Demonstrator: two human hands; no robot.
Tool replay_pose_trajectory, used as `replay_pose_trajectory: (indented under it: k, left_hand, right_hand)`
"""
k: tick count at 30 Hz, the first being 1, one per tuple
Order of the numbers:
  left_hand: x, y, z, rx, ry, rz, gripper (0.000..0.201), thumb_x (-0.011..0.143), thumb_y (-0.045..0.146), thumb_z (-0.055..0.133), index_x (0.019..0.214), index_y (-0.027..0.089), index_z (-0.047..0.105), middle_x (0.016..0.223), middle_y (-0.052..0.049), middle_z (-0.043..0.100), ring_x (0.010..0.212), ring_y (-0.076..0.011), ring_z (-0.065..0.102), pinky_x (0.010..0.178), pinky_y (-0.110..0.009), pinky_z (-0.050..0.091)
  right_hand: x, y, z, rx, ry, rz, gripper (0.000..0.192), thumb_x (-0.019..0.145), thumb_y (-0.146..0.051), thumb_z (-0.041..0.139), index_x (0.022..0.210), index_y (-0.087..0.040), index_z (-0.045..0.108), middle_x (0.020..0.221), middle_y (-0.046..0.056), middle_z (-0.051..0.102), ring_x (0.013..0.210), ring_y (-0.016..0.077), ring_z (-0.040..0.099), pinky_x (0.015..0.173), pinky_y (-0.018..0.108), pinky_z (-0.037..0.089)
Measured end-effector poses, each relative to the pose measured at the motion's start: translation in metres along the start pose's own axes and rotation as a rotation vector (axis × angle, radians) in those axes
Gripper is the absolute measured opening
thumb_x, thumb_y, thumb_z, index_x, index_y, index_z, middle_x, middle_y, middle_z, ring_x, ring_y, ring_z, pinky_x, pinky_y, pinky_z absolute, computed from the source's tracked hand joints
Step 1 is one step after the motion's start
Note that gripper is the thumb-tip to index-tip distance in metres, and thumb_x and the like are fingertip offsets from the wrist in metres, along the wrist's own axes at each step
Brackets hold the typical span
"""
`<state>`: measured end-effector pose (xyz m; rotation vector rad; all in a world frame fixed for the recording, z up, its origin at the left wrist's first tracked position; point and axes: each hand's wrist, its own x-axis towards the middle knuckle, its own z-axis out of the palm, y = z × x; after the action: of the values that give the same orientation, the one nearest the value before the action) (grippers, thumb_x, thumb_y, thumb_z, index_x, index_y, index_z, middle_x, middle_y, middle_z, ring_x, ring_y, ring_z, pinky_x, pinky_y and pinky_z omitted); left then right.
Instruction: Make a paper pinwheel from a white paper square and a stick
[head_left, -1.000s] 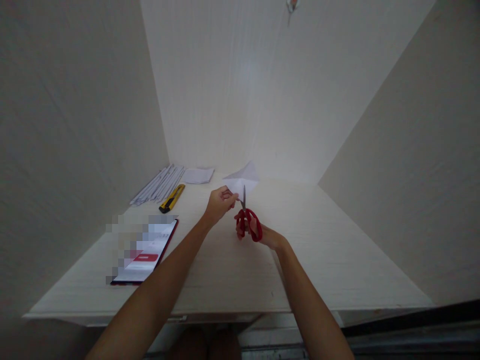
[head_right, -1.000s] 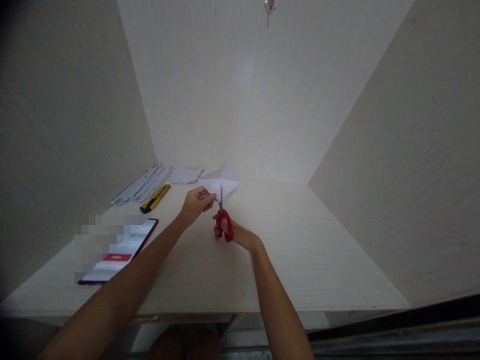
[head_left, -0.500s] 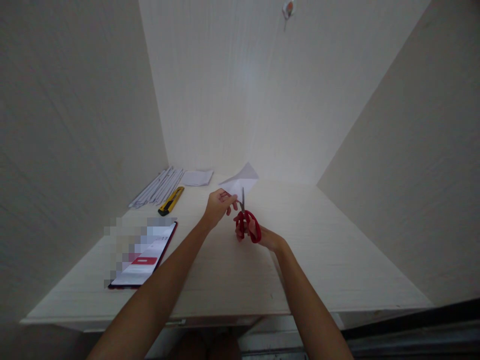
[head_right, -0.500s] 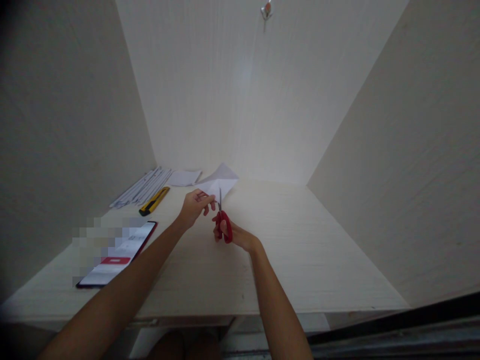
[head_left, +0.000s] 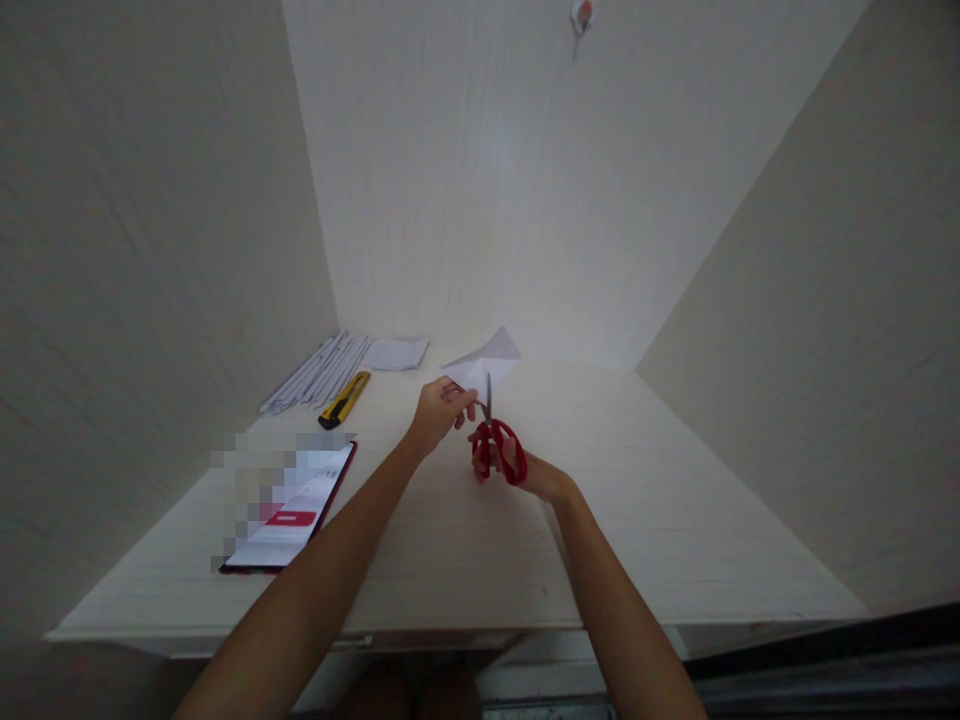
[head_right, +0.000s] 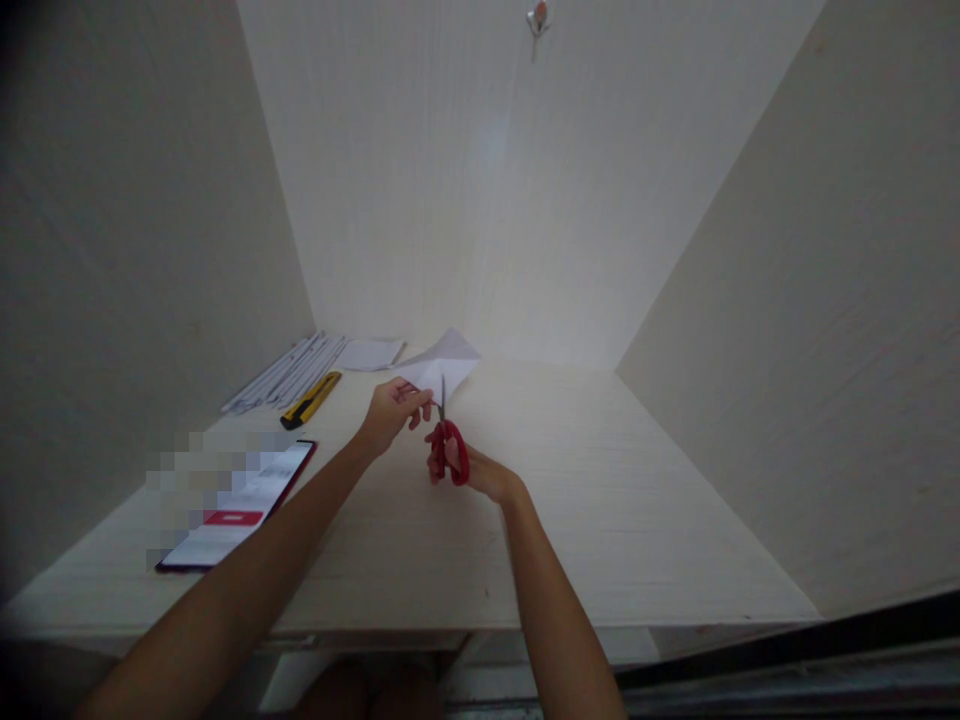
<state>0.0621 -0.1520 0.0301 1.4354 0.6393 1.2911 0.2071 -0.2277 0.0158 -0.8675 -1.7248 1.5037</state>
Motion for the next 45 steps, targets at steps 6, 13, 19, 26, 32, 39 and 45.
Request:
replay_pose_trajectory:
  k: [6,13,19,26,32,39,45]
  left_hand:
    - [-0.0008,0.0005,0.0002,-0.016,0.019,-0.008,0.020,0.067,0.028,0.059,0.066,0.011,0.049,0.048,0.001,0.055,0.034,-0.0058,0.044,0.031,-0.018,0.029]
    - [-0.0020,0.0047,0.0023,-0.032,0.015,-0.016,0.019,0.065,0.027,0.060,0.068,0.011,0.050,0.050,0.000,0.056,0.037,-0.0068,0.046,0.031,-0.018,0.031]
    - [-0.0013,0.0030,0.0020,-0.032,0.010,-0.018,0.018,0.066,0.026,0.059,0.068,0.011,0.050,0.048,0.002,0.054,0.036,-0.0063,0.045,0.031,-0.018,0.031]
    - [-0.0012,0.0026,0.0024,-0.036,0.011,-0.023,0.016,0.066,0.024,0.059,0.067,0.011,0.050,0.047,0.003,0.052,0.035,-0.0057,0.043,0.031,-0.018,0.030]
    - [-0.0004,0.0012,0.0013,-0.041,0.012,-0.012,0.018,0.066,0.025,0.060,0.066,0.011,0.049,0.049,0.002,0.053,0.036,-0.0055,0.044,0.031,-0.018,0.030]
    - [-0.0004,0.0030,0.0015,-0.035,0.013,-0.022,0.017,0.066,0.024,0.059,0.065,0.011,0.049,0.045,0.003,0.051,0.035,-0.0050,0.041,0.031,-0.017,0.029]
    - [-0.0004,0.0036,0.0017,-0.027,0.022,-0.036,0.017,0.066,0.024,0.060,0.064,0.011,0.049,0.044,0.004,0.051,0.033,-0.0044,0.040,0.031,-0.018,0.028]
  right_hand:
    - [0.0004,-0.0003,-0.0002,0.022,-0.025,-0.023,0.060,0.072,-0.067,0.027,0.103,-0.016,0.037,0.074,0.002,0.043,0.064,0.0123,0.045,0.070,0.034,0.040]
    - [0.0005,-0.0025,0.0008,0.046,-0.042,-0.028,0.060,0.071,-0.067,0.030,0.101,-0.016,0.037,0.072,0.001,0.042,0.064,0.0120,0.045,0.068,0.034,0.039]
    - [0.0005,-0.0020,-0.0003,0.048,-0.041,-0.021,0.061,0.070,-0.067,0.030,0.102,-0.016,0.037,0.073,0.001,0.043,0.064,0.0123,0.045,0.068,0.033,0.039]
    - [0.0018,0.0034,-0.0014,0.061,-0.018,-0.030,0.059,0.070,-0.067,0.031,0.100,-0.017,0.040,0.071,0.001,0.044,0.063,0.0116,0.046,0.067,0.033,0.039]
    - [0.0026,0.0032,0.0000,0.110,-0.003,-0.027,0.054,0.073,-0.065,0.030,0.093,-0.017,0.043,0.067,0.000,0.043,0.059,0.0113,0.045,0.062,0.030,0.038]
    - [0.0049,0.0038,0.0020,0.141,0.001,-0.020,0.048,0.077,-0.061,0.026,0.086,-0.017,0.041,0.064,-0.001,0.043,0.056,0.0094,0.043,0.058,0.027,0.036]
    - [0.0066,0.0063,0.0027,0.174,0.003,-0.020,0.043,0.079,-0.058,0.027,0.083,-0.018,0.041,0.063,-0.002,0.042,0.055,0.0093,0.042,0.057,0.026,0.035]
